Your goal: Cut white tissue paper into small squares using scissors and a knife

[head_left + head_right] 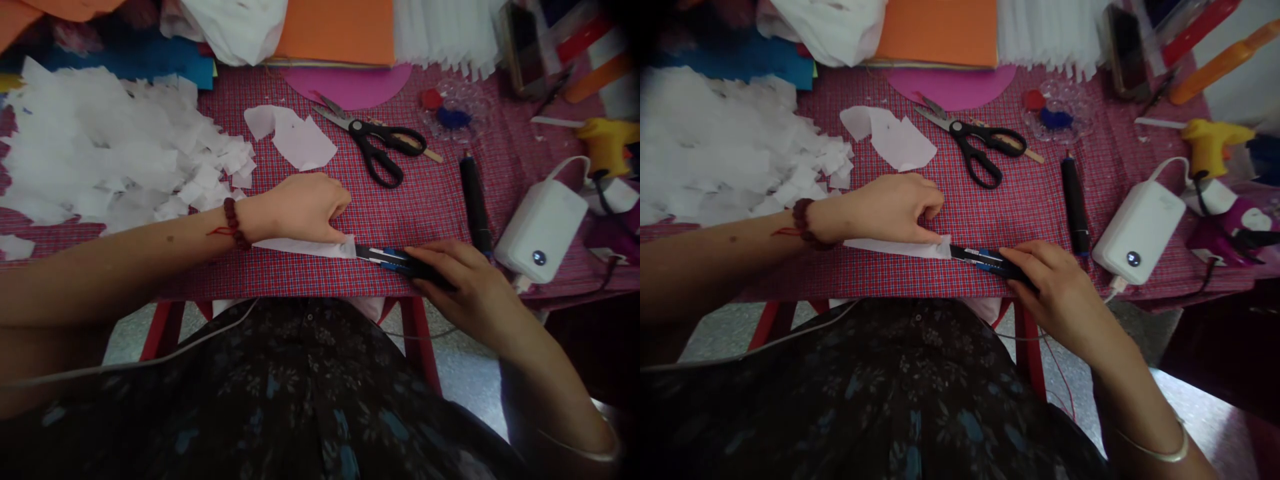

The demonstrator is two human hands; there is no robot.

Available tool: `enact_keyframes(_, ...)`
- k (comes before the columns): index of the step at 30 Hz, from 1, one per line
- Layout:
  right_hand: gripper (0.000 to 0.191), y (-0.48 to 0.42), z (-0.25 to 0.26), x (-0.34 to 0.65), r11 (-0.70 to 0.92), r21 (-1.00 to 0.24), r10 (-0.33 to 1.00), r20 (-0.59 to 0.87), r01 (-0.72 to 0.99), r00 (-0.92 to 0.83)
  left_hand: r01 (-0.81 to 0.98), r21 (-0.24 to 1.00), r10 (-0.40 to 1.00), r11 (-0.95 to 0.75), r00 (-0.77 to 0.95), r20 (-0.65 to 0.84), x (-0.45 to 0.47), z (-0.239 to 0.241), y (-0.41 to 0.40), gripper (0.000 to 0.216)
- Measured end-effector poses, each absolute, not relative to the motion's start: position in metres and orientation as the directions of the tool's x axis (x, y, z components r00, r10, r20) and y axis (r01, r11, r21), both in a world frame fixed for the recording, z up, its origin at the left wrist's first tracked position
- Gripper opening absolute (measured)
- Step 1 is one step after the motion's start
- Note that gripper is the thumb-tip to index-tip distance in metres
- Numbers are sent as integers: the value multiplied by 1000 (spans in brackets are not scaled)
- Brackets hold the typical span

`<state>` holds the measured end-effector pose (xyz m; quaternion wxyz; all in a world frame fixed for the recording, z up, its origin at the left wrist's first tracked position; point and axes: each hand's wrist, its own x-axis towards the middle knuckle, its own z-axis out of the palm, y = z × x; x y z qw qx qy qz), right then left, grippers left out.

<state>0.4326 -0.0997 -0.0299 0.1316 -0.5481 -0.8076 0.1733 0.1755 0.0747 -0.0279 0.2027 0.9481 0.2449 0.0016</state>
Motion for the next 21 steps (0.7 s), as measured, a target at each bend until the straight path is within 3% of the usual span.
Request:
enact_keyframes(5, 44, -99, -31, 436, 344, -427, 928, 21, 836, -371, 519, 341, 478, -784, 855, -203, 185, -18, 77, 34)
enact_keyframes(16, 48, -90, -30, 426, 390, -447, 908, 39, 805, -418, 544, 336, 487, -768, 838, -244, 192, -15, 75, 34)
enact_keyframes(21, 49, -91, -31, 429, 366, -450, 918, 34, 814, -394, 552, 278, 479, -786, 829, -290, 192, -12, 74, 39)
